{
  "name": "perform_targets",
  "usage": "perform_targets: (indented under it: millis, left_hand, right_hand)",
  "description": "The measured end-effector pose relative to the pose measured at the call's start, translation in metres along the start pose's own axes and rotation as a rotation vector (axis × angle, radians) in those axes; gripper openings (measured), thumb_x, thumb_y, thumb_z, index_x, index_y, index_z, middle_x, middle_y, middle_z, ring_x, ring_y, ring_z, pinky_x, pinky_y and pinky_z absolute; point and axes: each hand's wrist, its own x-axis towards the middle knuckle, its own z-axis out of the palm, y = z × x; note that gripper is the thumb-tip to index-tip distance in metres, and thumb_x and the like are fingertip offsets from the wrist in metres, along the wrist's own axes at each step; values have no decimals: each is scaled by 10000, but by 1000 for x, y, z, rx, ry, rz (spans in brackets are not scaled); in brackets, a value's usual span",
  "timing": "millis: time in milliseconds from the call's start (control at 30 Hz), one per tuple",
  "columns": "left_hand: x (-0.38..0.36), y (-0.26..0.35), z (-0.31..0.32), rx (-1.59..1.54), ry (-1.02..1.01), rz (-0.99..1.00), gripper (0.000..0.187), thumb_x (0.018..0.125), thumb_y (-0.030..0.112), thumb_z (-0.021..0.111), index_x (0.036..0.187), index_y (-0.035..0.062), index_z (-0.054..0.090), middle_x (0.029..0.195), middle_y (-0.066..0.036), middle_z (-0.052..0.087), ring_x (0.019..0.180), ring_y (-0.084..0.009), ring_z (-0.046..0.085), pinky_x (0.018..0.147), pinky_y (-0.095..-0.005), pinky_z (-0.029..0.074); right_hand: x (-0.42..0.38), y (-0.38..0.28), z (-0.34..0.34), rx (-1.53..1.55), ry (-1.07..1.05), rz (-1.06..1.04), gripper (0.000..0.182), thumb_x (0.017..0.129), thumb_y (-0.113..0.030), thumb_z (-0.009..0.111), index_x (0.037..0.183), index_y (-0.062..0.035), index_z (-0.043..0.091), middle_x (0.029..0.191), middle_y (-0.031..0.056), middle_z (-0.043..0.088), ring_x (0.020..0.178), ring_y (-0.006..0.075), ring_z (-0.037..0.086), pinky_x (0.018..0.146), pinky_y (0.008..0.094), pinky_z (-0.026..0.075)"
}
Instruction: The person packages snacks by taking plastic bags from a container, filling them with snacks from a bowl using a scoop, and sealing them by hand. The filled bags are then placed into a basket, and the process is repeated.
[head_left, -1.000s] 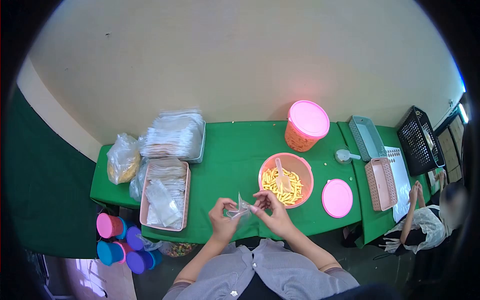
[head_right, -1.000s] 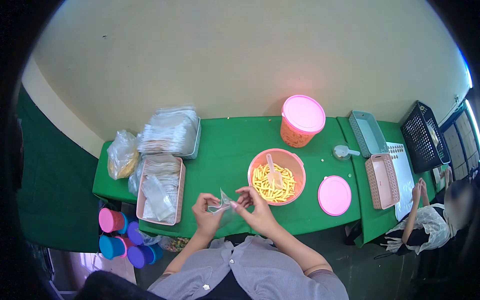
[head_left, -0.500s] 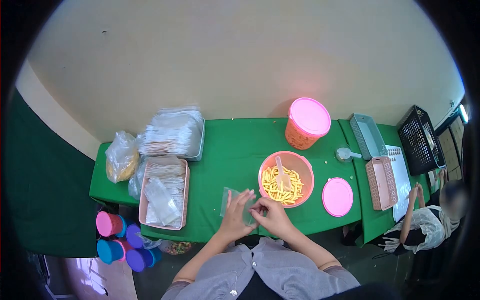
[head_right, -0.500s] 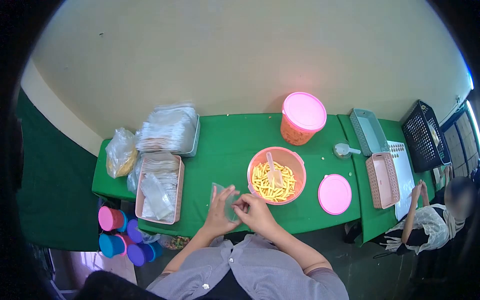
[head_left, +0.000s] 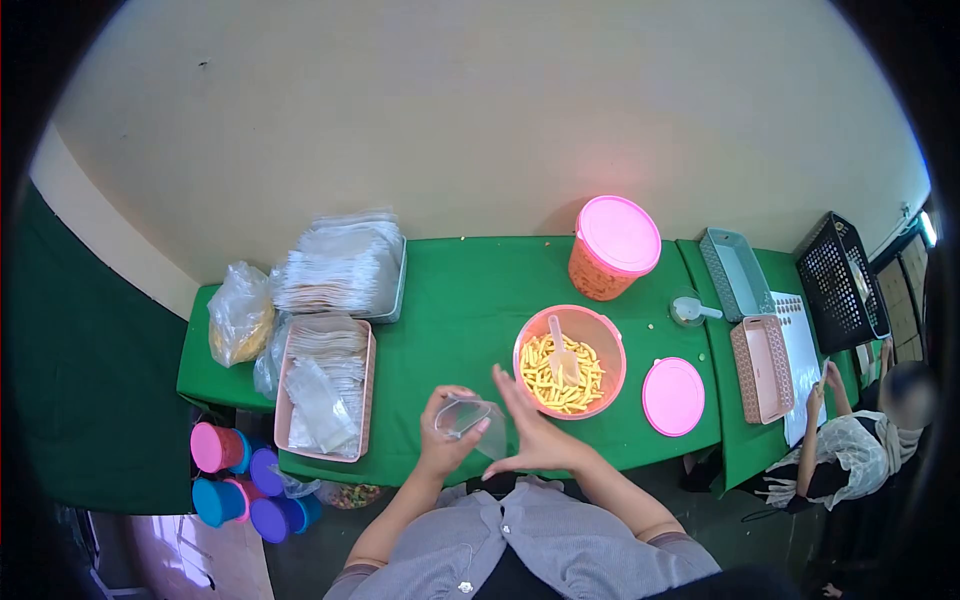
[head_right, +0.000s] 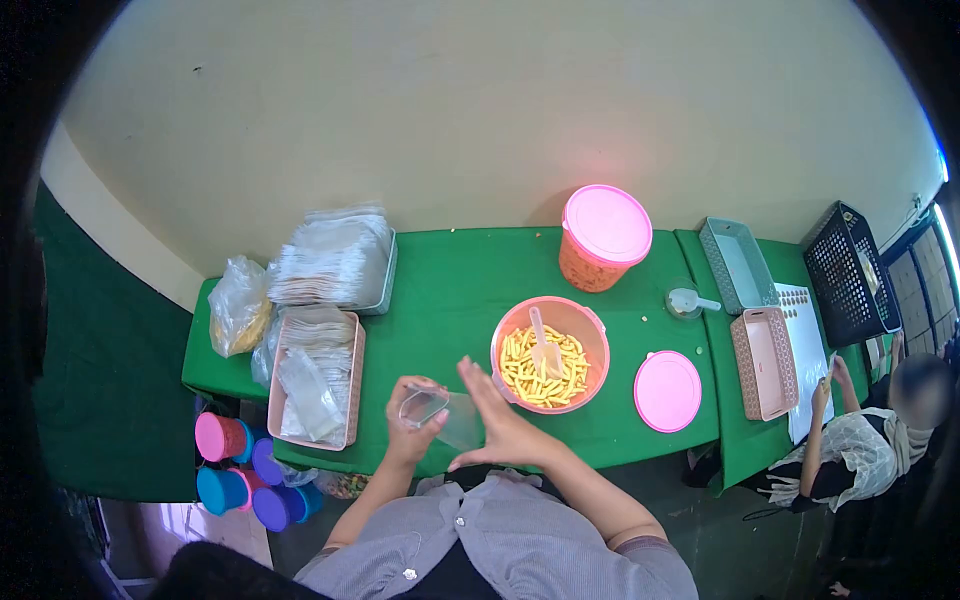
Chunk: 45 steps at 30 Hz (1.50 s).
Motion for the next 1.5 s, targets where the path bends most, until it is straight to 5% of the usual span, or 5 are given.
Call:
perform_targets:
  millis: [400, 600, 833, 1267, 1500]
  left_hand:
    - [19, 15, -9, -44, 218, 161, 495, 764, 103, 727, 1146, 69, 415, 992, -65, 500, 974, -171, 534, 922, -391, 466]
    - [13, 8, -4, -22, 75, 12, 492, 745, 48, 727, 1141, 63, 436, 998, -60, 524, 956, -163, 554, 917, -362, 458]
    - [9, 1, -18, 50, 55, -32, 467, 747, 25, 720, 1124, 60, 448, 1008, -58, 534, 966, -163, 560, 872, -325, 458]
    - [8, -11, -10, 33, 113, -97, 448, 750, 1, 716, 1121, 40, 469, 1000, -65, 566, 978, -164, 571, 865, -316, 472]
    - [5, -12, -7, 166, 82, -97, 432, 745, 15, 727, 1111, 43, 498, 998, -60, 593, 940, -156, 590, 831, -312, 490]
  right_hand:
    - [24, 84, -60, 6, 595, 463, 511, 888, -305, 619, 1263, 20, 496, 1134, 194, 590, 1055, 270, 575, 895, 367, 459]
    - [31, 183, -82, -102, 263, 614, 345, 853, -205, 652, 1077, 47, 579, 907, 141, 646, 864, 236, 634, 754, 346, 491]
    - [31, 121, -102, -230, 565, 293, 192, 766, -91, 696, 906, -4, 597, 881, 142, 640, 798, 299, 624, 742, 383, 490]
    - [11, 168, -78, -1471, -32, 394, 39, 761, -92, 591, 792, -71, 602, 659, 61, 643, 649, 206, 667, 552, 331, 513]
    - [7, 167, -110, -1163, -180, 382, 42, 790, -77, 568, 794, -52, 601, 742, 111, 673, 645, 230, 674, 550, 359, 522]
